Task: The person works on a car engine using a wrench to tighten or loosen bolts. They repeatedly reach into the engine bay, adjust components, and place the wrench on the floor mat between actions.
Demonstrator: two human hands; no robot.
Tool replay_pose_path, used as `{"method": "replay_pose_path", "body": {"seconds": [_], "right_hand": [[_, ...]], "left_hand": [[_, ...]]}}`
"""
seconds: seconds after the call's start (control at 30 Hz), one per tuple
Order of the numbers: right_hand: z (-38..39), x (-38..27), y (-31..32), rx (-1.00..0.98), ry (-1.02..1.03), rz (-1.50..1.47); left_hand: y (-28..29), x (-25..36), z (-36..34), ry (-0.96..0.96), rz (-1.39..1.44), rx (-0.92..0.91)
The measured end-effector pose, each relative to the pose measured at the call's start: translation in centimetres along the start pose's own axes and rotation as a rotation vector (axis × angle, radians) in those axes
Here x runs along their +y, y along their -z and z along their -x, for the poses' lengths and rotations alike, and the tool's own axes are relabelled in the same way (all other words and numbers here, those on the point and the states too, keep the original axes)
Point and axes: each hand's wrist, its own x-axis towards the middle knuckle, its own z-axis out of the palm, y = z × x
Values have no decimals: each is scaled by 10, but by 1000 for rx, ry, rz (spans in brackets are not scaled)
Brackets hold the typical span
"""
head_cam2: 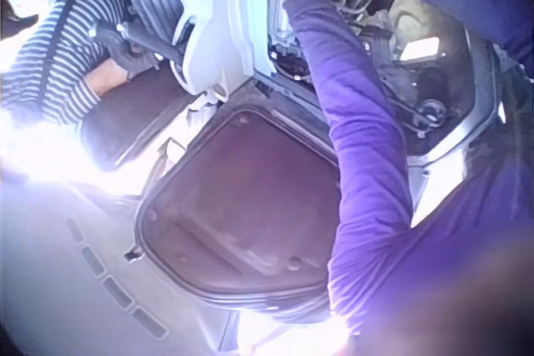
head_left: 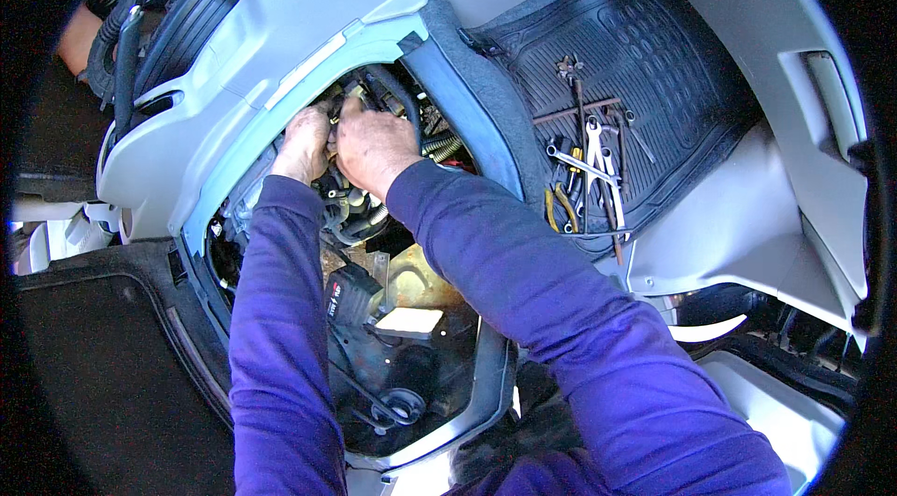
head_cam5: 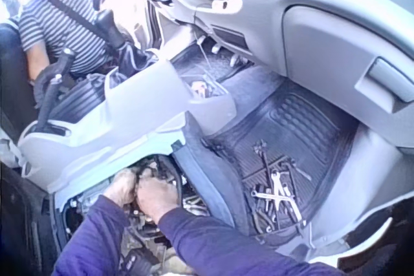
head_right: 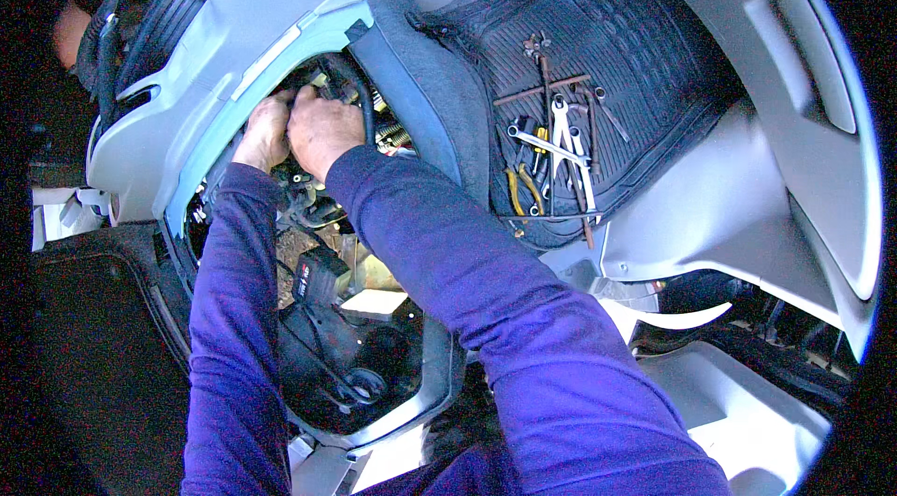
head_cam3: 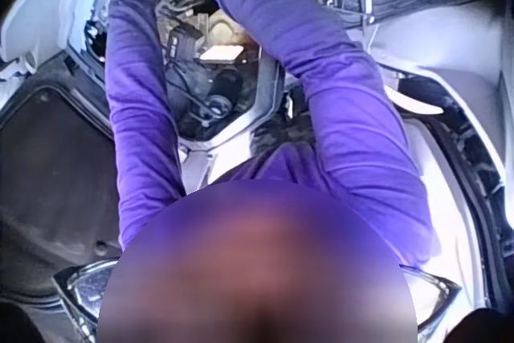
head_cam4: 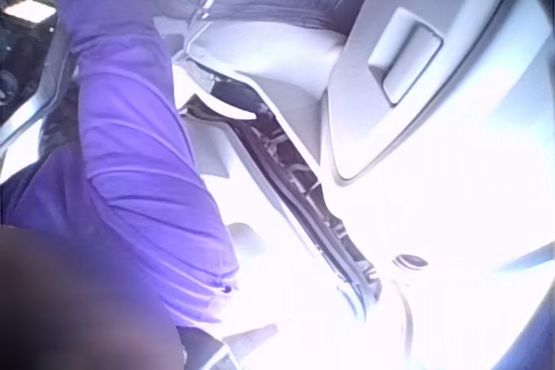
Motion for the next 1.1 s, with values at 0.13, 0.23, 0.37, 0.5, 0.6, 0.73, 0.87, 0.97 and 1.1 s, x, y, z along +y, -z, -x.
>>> {"method": "replay_pose_path", "body": {"seconds": [0.13,0.23,0.37,0.5,0.6,0.73,0.87,0.97,1.1], "right_hand": [[2,-4,13,-195,-100,145],[-4,-3,22,-243,41,131],[-14,-15,14,88,85,-5],[-14,-12,5,162,82,-61],[-8,-7,5,174,126,-141],[2,4,13,-48,39,13],[1,0,18,-292,-57,222],[-5,-5,20,-260,-59,178],[-18,-10,23,-40,-35,70]], "left_hand": [[-2,5,4,15,-83,23],[2,-1,-1,-60,-145,35],[13,-15,-14,-200,-102,-48],[26,-26,-26,-235,-146,-52],[31,-24,-30,-349,-715,22],[19,-15,-25,-116,-187,-35],[3,-5,-9,36,54,4],[0,-2,-5,22,14,10],[2,-3,-5,28,115,-51]]}}
